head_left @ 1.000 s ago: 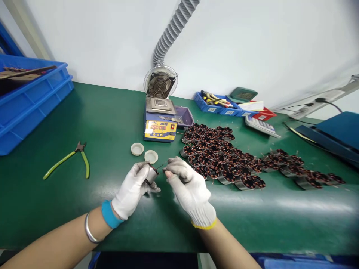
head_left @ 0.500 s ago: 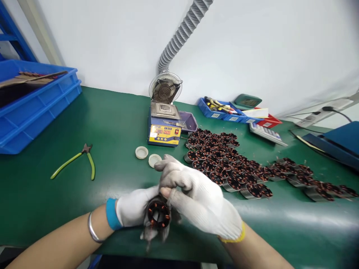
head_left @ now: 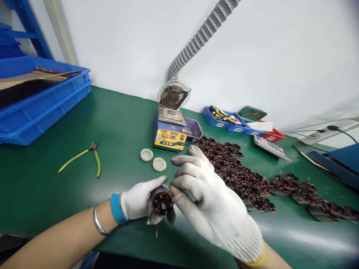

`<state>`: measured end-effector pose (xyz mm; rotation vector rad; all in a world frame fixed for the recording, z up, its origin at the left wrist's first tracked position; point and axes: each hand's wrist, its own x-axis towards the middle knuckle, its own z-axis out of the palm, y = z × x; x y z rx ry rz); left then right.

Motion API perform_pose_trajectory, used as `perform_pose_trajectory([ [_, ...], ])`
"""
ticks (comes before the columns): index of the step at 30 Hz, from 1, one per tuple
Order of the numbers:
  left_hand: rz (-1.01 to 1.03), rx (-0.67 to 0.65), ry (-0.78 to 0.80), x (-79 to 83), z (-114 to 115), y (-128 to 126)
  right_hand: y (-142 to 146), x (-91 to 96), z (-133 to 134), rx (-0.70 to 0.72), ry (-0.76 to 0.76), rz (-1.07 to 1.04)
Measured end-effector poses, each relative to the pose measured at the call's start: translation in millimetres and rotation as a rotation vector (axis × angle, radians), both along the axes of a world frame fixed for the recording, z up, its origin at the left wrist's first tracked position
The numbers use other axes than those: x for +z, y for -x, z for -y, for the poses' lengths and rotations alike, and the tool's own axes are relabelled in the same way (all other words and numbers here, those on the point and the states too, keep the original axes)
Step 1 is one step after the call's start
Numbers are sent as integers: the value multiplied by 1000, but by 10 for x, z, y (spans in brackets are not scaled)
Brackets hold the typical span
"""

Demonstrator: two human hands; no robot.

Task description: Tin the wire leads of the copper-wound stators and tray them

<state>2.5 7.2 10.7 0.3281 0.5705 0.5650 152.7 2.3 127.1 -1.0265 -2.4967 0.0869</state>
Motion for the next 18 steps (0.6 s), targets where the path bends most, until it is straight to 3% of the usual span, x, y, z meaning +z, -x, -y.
perform_pose_trajectory([
  [2,82,68,-16,65,-7,48,-25,-4,7,-15,-24,-7],
  [5,193,368,16,134,-103,111,-10,12,14,-22,-33,-70],
  [7,217,452,66,122,-151,111,19,12,2,-9,0,-100],
  [8,218,391,78,101,-155,100,28,3,-11,-7,14,-106],
  [11,223,-42,29,29,-93,54,-2,-66,-59,-39,26,-144],
  [13,200,-115,-71,20,-30,30,-66,-146,-85,-68,51,-205],
  [16,49,170,-224,83,31,-6,-141,-331,-95,-193,234,-433],
  [18,-97,332,-305,134,50,-47,-128,-500,-85,-333,457,-740],
])
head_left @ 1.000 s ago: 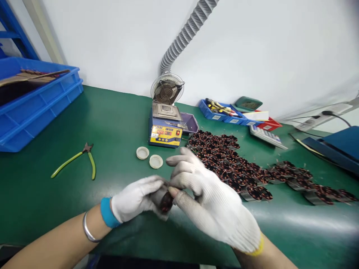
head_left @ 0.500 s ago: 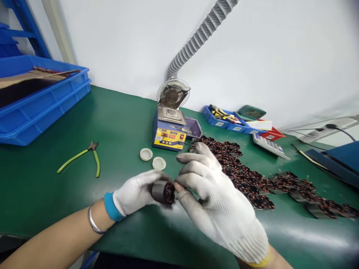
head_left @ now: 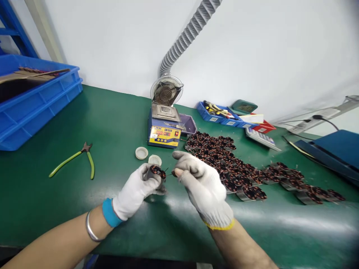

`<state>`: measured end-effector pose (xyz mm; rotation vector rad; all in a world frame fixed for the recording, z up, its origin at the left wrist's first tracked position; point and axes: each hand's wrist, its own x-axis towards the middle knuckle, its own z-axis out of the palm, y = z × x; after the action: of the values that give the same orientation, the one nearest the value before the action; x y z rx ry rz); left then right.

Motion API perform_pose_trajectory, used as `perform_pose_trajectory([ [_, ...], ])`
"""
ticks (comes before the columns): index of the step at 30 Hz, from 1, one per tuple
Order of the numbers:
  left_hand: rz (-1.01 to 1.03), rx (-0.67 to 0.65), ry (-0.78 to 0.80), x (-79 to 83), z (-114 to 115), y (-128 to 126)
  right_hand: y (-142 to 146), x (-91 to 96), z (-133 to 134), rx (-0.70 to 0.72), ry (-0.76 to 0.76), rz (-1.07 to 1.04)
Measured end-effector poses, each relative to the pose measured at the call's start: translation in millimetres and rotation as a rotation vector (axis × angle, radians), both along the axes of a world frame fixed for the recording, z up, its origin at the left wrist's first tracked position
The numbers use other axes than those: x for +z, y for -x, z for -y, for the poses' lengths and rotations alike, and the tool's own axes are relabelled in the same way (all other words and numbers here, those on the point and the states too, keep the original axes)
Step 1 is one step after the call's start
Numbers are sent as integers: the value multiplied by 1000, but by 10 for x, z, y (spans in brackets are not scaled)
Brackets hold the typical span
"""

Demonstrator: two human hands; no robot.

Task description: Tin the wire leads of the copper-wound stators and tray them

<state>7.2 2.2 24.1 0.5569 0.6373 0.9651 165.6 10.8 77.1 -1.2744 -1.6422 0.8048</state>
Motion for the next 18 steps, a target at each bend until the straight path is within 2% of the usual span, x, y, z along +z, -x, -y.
perform_pose_trajectory([
  [2,-114,124,-37,18,18,-56,56,-182,7,-121,181,-388],
  [4,-201,222,-64,-8,39,-110,104,-338,3,-214,254,-695],
  [6,-285,315,-113,-63,52,-142,92,-438,-7,-313,239,-876],
  [8,-377,397,-168,-119,50,-144,24,-485,0,-413,160,-950],
  [10,-423,436,-189,-151,41,-128,-34,-507,56,-485,62,-854],
  [11,-429,433,-187,-156,41,-118,-34,-521,110,-491,14,-717],
  [13,-430,399,-188,-147,69,-101,51,-572,254,-406,-32,-341],
  [15,-430,334,-224,-129,143,-91,215,-653,402,-269,-11,-27],
  [16,-426,289,-253,-123,193,-86,299,-697,455,-228,19,55],
  [18,-419,182,-321,-123,297,-75,410,-773,496,-220,124,67],
])
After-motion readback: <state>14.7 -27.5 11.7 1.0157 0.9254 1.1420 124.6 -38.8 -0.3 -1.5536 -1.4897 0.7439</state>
